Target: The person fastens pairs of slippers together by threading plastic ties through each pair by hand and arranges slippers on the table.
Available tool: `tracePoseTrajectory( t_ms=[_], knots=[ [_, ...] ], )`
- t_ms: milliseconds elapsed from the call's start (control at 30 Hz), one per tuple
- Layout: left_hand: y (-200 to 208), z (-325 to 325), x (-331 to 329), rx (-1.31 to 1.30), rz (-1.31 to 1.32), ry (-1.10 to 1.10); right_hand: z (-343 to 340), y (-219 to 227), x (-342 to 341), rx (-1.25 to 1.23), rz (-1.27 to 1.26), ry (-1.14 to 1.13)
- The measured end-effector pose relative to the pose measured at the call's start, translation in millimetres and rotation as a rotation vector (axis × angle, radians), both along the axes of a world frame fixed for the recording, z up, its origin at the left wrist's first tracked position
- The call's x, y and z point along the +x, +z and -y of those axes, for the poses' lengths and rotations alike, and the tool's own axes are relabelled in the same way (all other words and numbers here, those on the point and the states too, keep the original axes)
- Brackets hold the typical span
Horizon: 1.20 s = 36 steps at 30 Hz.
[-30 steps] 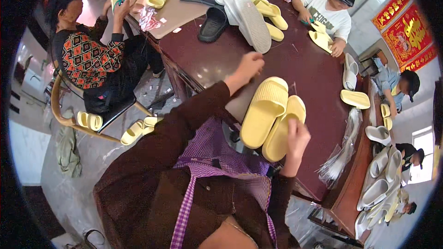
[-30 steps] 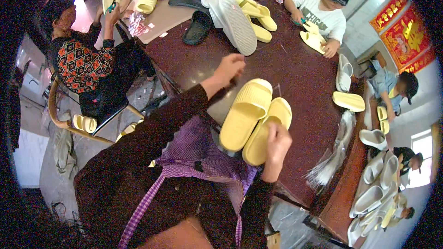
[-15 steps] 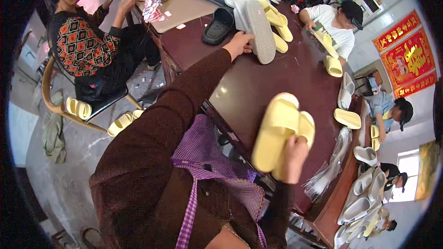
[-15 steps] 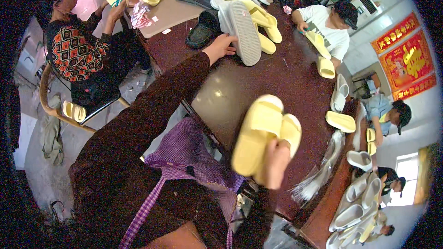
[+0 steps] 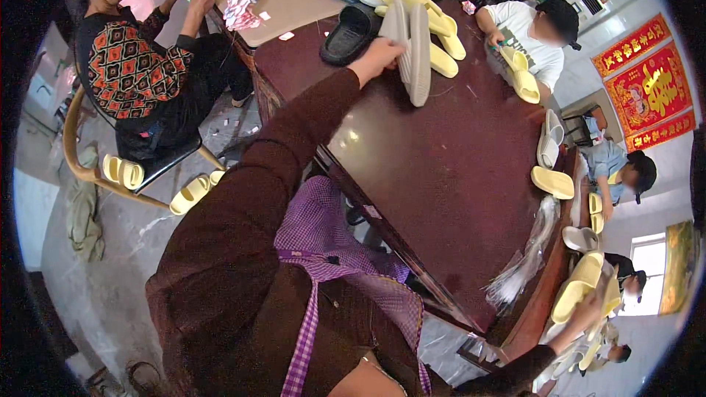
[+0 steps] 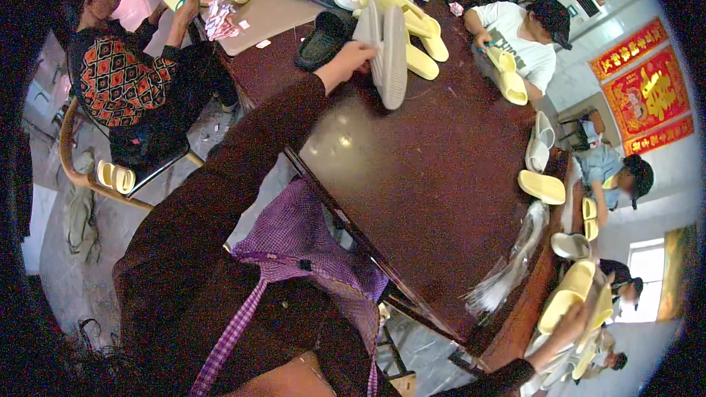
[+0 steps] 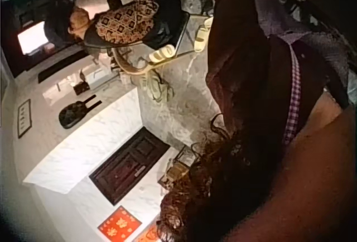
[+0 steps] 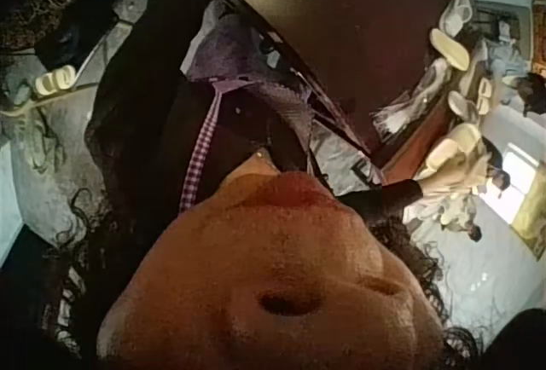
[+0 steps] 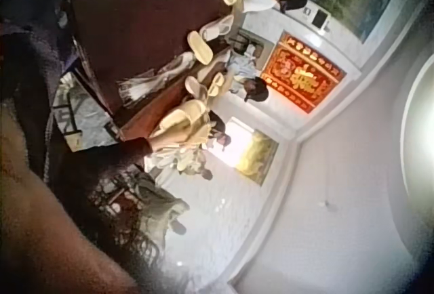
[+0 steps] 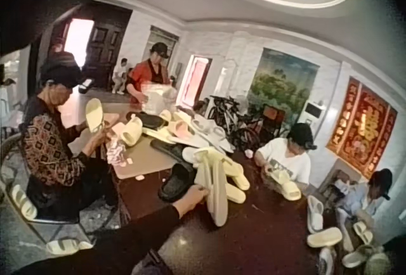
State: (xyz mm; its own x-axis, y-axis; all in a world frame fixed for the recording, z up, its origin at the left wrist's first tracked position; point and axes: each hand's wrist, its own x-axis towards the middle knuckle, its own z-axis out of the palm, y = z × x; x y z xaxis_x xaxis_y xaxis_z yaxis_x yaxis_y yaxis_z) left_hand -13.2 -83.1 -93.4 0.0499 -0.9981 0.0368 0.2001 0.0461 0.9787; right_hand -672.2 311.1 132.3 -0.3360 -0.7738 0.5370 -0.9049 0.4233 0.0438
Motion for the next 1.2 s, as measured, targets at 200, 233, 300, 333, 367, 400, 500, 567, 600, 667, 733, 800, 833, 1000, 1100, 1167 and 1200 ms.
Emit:
tracePoseTrajectory(
  t_ms=[200,233,300,333,367,400,500,567,600,667,733,800,833,1000,1100,1167,1200],
  knots=[
    [-10.6,23.8,114.0,-0.345,1.002,0.796,12.1,-122.4,143.5,0.019,0.495,0.290],
    [-3.5,25.2,104.9,-0.157,1.027,0.770,1.1,-147.0,147.0,0.023,0.543,0.254],
    [2.8,28.1,105.7,0.017,1.049,0.738,-11.5,-182.5,176.5,0.012,0.588,0.292],
    [-2.5,29.4,118.9,0.094,0.968,0.668,-12.4,-191.1,205.3,0.000,0.584,0.368],
    [-9.3,31.9,129.9,0.170,0.886,0.594,-13.3,-205.2,222.6,-0.051,0.599,0.428],
    [-15.2,36.4,138.4,0.160,0.883,0.593,-13.2,-216.0,235.0,-0.102,0.611,0.486],
    [-27.2,51.8,165.5,-0.016,0.885,0.546,-12.4,-221.1,263.6,-0.139,0.684,0.450],
    [-18.2,57.7,144.9,0.029,0.900,0.524,-21.4,-219.2,265.9,-0.152,0.706,0.383],
    [-10.0,55.4,132.6,0.080,0.925,0.523,-26.2,-218.3,263.4,-0.125,0.744,0.328],
    [-7.9,45.9,115.2,0.136,0.950,0.528,-29.6,-216.2,256.6,-0.065,0.827,0.248],
    [-5.2,32.4,94.2,-0.232,0.899,0.485,-29.7,-214.7,252.4,-0.063,0.864,0.240],
    [-5.5,13.4,64.0,-0.208,0.906,0.398,-27.4,-216.7,250.0,-0.056,0.944,0.237],
    [-6.3,1.8,46.9,-0.267,0.891,0.334,-22.4,-218.9,248.6,-0.049,0.951,0.236],
    [23.8,-74.1,-74.6,-0.493,0.584,0.139,25.5,-199.7,273.3,-0.084,0.957,0.527],
    [40.0,-112.0,-138.9,-0.516,0.510,0.011,48.4,-169.6,308.1,-0.083,1.427,0.540],
    [52.7,-141.9,-175.8,-0.339,0.602,-0.094,54.8,-162.6,323.6,-0.111,1.525,0.593],
    [49.0,-152.2,-186.0,-0.342,0.602,-0.121,58.3,-164.6,329.2,-0.129,1.528,0.568]
  ],
)
